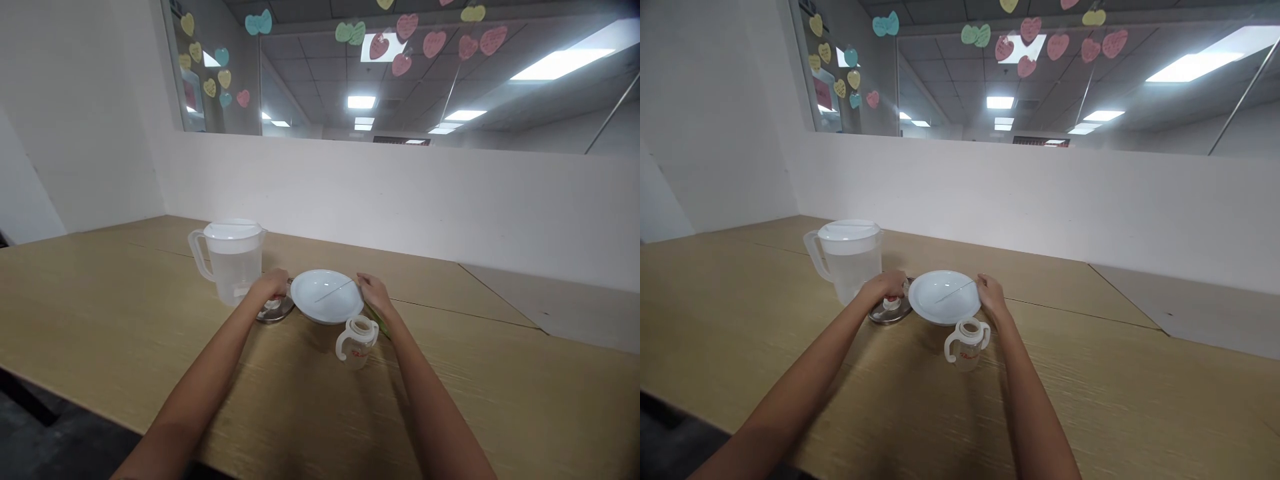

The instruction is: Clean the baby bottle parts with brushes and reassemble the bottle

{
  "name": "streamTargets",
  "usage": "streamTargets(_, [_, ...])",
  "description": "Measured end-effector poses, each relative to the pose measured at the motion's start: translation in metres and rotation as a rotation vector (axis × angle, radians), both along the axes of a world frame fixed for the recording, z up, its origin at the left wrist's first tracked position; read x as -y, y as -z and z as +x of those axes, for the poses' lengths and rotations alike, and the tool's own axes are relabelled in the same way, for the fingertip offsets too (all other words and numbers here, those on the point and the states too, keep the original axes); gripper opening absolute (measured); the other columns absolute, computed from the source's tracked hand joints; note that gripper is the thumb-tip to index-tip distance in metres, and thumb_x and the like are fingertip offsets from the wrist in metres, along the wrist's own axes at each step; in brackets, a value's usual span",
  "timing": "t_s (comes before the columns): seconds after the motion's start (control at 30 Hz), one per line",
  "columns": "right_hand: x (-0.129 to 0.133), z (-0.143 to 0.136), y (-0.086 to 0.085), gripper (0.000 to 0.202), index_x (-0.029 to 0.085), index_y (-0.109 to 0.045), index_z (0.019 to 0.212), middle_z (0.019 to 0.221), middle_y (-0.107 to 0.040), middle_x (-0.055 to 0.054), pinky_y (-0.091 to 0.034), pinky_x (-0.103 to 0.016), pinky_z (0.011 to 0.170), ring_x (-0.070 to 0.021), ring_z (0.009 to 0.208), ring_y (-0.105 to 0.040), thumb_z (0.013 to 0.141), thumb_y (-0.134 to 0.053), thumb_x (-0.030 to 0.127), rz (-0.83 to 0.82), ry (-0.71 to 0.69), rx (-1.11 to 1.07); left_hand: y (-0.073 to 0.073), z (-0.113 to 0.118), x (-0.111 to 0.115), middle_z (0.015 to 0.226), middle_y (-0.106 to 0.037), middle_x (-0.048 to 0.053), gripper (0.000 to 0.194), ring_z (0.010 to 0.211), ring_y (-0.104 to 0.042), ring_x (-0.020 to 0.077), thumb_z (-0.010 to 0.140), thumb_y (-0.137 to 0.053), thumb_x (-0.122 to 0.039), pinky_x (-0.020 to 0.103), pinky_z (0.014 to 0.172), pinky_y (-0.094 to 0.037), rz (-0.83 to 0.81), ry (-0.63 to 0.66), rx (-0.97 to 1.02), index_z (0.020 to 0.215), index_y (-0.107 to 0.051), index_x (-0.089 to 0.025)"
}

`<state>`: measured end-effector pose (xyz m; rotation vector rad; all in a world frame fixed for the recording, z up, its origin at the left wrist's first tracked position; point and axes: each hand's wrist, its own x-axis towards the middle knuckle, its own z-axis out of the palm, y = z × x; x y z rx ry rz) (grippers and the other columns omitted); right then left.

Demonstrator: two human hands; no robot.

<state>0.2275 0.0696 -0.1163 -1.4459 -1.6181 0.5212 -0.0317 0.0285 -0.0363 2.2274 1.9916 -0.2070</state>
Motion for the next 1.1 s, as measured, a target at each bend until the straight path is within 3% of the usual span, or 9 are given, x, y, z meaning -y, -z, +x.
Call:
streamTargets(0.2, [0.001,0.006,-0.017,0.04,0.007,-0.064,0.1,0.091,-0.068,-0.014,-0.05,-0.032,0.072,-0.0182,0.076,-0.063,0.075,-0.05,0.035,0.195,0.123,-0.331,-0.019,-0.009,0.009,0.062,-0.065,0.013,0.003,0.057,-0.059,0.0197,0.053,-0.056,-0.008,0.026,0.053,-0.044,-0.005,-0.035,0.001,0.052,-0.059,-0.01])
streamTargets(0.37, [0.015,0.009,-0.053,0.028,0.01,-0.065,0.083,0.08,-0.067,-0.009,-0.052,-0.029,0.062,-0.0141,0.065,-0.061,0.066,-0.06,0.033,0.392,0.193,-0.566,-0.044,-0.023,0.025,0.059,-0.064,0.009,0.007,0.054,-0.057,0.017,0.059,-0.055,-0.015,0.024,0.051,-0.04,0.058,-0.032,0.041,0.053,-0.058,-0.012])
streamTargets(0.43, [0.029,0.009,-0.074,0.02,0.012,-0.064,0.074,0.072,-0.066,-0.005,-0.052,-0.028,0.059,-0.0131,0.061,-0.06,0.061,-0.066,0.027,0.534,0.131,-0.709,-0.054,-0.025,0.032,0.06,-0.063,0.007,0.012,0.053,-0.056,0.0156,0.065,-0.053,-0.02,0.024,0.051,-0.039,0.153,-0.005,0.101,0.059,-0.06,-0.013])
streamTargets(0.53, [0.058,0.006,-0.108,0.015,0.015,-0.061,0.071,0.069,-0.065,-0.002,-0.052,-0.027,0.059,-0.0125,0.063,-0.061,0.06,-0.068,0.021,0.721,0.072,-0.773,-0.062,-0.019,0.039,0.066,-0.064,0.005,0.018,0.059,-0.056,0.0153,0.072,-0.048,-0.026,0.024,0.054,-0.037,0.473,0.084,0.246,0.067,-0.061,-0.015])
streamTargets(0.63, [0.092,0.0,-0.135,0.02,0.017,-0.055,0.076,0.069,-0.065,0.0,-0.054,-0.029,0.062,-0.0133,0.065,-0.063,0.063,-0.069,0.021,0.857,0.026,-0.793,-0.057,-0.005,0.034,0.071,-0.063,0.004,0.019,0.065,-0.055,0.0154,0.076,-0.045,-0.027,0.024,0.057,-0.036,0.697,0.24,0.373,0.071,-0.06,-0.016])
streamTargets(0.77, [0.125,-0.012,-0.152,0.035,0.022,-0.053,0.101,0.073,-0.064,0.003,-0.056,-0.033,0.067,-0.0127,0.067,-0.063,0.069,-0.067,0.022,0.968,0.028,-0.713,-0.034,0.013,0.016,0.072,-0.058,0.004,0.013,0.065,-0.051,0.0152,0.076,-0.045,-0.022,0.025,0.058,-0.036,0.72,0.415,0.452,0.073,-0.055,-0.015])
streamTargets(0.83, [0.131,-0.019,-0.154,0.038,0.023,-0.053,0.107,0.075,-0.063,0.003,-0.056,-0.035,0.069,-0.0129,0.07,-0.063,0.072,-0.065,0.023,0.991,0.022,-0.681,-0.023,0.018,0.008,0.074,-0.056,0.004,0.01,0.066,-0.05,0.0151,0.076,-0.046,-0.019,0.025,0.059,-0.036,0.689,0.496,0.482,0.075,-0.054,-0.014])
streamTargets(0.93, [0.132,-0.032,-0.152,0.028,0.022,-0.058,0.102,0.079,-0.063,0.001,-0.057,-0.036,0.069,-0.0129,0.07,-0.062,0.074,-0.062,0.023,1.004,-0.009,-0.663,-0.013,0.022,0.002,0.075,-0.055,0.003,0.008,0.067,-0.049,0.0146,0.076,-0.046,-0.017,0.024,0.06,-0.037,0.624,0.581,0.53,0.077,-0.053,-0.014])
streamTargets(1.1, [0.125,-0.051,-0.142,0.022,0.023,-0.062,0.097,0.079,-0.064,0.001,-0.057,-0.036,0.068,-0.0131,0.071,-0.062,0.075,-0.06,0.02,0.955,-0.09,-0.659,-0.012,0.024,0.005,0.074,-0.053,0.002,0.009,0.066,-0.048,0.0135,0.078,-0.044,-0.017,0.024,0.06,-0.036,0.576,0.62,0.594,0.076,-0.052,-0.015])
